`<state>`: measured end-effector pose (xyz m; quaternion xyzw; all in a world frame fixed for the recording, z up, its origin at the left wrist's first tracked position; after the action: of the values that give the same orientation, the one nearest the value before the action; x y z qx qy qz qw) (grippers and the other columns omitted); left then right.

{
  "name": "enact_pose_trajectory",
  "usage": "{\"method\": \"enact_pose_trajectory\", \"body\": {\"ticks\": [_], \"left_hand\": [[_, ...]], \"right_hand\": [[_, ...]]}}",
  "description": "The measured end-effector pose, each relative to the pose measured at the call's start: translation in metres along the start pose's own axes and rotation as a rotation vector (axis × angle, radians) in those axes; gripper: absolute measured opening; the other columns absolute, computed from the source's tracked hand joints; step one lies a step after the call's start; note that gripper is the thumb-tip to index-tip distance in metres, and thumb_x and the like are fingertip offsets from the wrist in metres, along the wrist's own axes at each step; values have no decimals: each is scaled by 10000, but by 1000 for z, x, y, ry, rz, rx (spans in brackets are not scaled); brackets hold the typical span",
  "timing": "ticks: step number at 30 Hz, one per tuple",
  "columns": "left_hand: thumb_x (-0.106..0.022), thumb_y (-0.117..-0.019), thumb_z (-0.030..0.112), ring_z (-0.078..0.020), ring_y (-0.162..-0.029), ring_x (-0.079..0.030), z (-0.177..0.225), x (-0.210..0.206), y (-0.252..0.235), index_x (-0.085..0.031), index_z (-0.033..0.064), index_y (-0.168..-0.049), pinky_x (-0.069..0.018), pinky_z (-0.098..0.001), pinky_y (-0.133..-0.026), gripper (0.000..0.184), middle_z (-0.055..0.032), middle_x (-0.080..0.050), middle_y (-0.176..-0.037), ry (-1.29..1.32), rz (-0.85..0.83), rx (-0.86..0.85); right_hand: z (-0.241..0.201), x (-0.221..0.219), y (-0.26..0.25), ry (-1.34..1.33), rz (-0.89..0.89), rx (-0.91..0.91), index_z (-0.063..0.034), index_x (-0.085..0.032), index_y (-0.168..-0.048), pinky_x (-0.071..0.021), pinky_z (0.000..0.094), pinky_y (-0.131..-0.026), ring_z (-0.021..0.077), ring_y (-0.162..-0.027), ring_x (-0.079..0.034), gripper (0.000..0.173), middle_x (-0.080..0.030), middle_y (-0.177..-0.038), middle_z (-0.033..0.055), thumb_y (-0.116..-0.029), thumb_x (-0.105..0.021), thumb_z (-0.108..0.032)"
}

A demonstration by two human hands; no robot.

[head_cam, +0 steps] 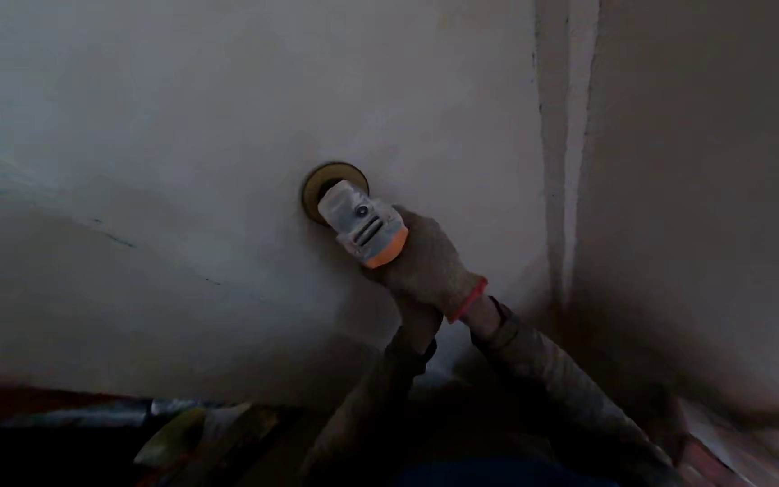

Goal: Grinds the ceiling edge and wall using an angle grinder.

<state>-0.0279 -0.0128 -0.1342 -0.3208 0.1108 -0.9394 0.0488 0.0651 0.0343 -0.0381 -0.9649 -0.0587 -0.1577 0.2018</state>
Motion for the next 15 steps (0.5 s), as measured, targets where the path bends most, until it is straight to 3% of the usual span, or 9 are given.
{"method": "enact_pose_trajectory", "body": {"ticks": [2,4,6,8,10,13,15], "left_hand": [[-675,-892,15,-193,-1105,-595,8,-3,-7,-499,-179,-1302,-485,-306,-986,486,-262,-612,-1184,110,36,-3],[-706,-809,10,-83,-924,-635,22,-14,-25,-534,-127,-1241,-549,-245,-843,486,-139,-647,-1028,248,43,-7],[-746,-761,22,-67,-818,-668,30,-28,-45,-575,-63,-1203,-590,-252,-755,482,-74,-677,-939,299,-56,-13],[-785,-747,62,-145,-866,-686,28,-41,-60,-587,-35,-1232,-598,-334,-791,532,-108,-692,-984,238,-138,11],[-808,-716,98,-153,-872,-690,26,-47,-64,-593,-23,-1218,-597,-344,-792,560,-106,-695,-977,220,-101,-2],[-772,-743,56,-87,-852,-678,22,-36,-48,-568,-83,-1210,-593,-268,-788,529,-96,-685,-963,300,53,-62],[-716,-816,26,-92,-945,-646,11,-21,-27,-531,-146,-1237,-548,-256,-871,490,-151,-663,-1044,274,57,-49]], "right_hand": [[8,8,1,-32,39,-65,-179,-675,-1165,-594,465,-778,167,-910,-701,545,-719,-975,19,-743,-863,-466],[29,23,3,-136,166,-191,-152,-679,-1137,-602,460,-755,171,-866,-704,526,-720,-947,35,-738,-886,-425],[55,39,0,-247,309,-326,-118,-674,-1118,-610,465,-695,200,-791,-707,532,-716,-900,57,-736,-898,-413],[75,49,-5,-353,410,-368,-105,-677,-1106,-621,446,-642,210,-736,-715,489,-723,-868,62,-763,-876,-392],[77,51,-7,-385,431,-374,-100,-668,-1100,-617,444,-628,214,-722,-715,473,-721,-853,65,-761,-860,-368],[51,39,-4,-246,313,-296,-107,-652,-1128,-612,435,-719,179,-819,-707,524,-708,-907,52,-739,-889,-364],[27,21,-2,-88,191,-137,-129,-655,-1178,-601,452,-802,174,-924,-701,591,-716,-985,43,-734,-875,-451]]}}
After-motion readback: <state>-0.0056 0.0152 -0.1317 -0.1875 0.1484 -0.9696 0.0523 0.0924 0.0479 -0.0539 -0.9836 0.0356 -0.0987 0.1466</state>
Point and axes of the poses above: each hand's wrist, its own y-axis away from the middle knuckle, its own x-axis out of the back of the hand, z = x × y, the point moved 3 cm from there along -y, towards the middle knuckle
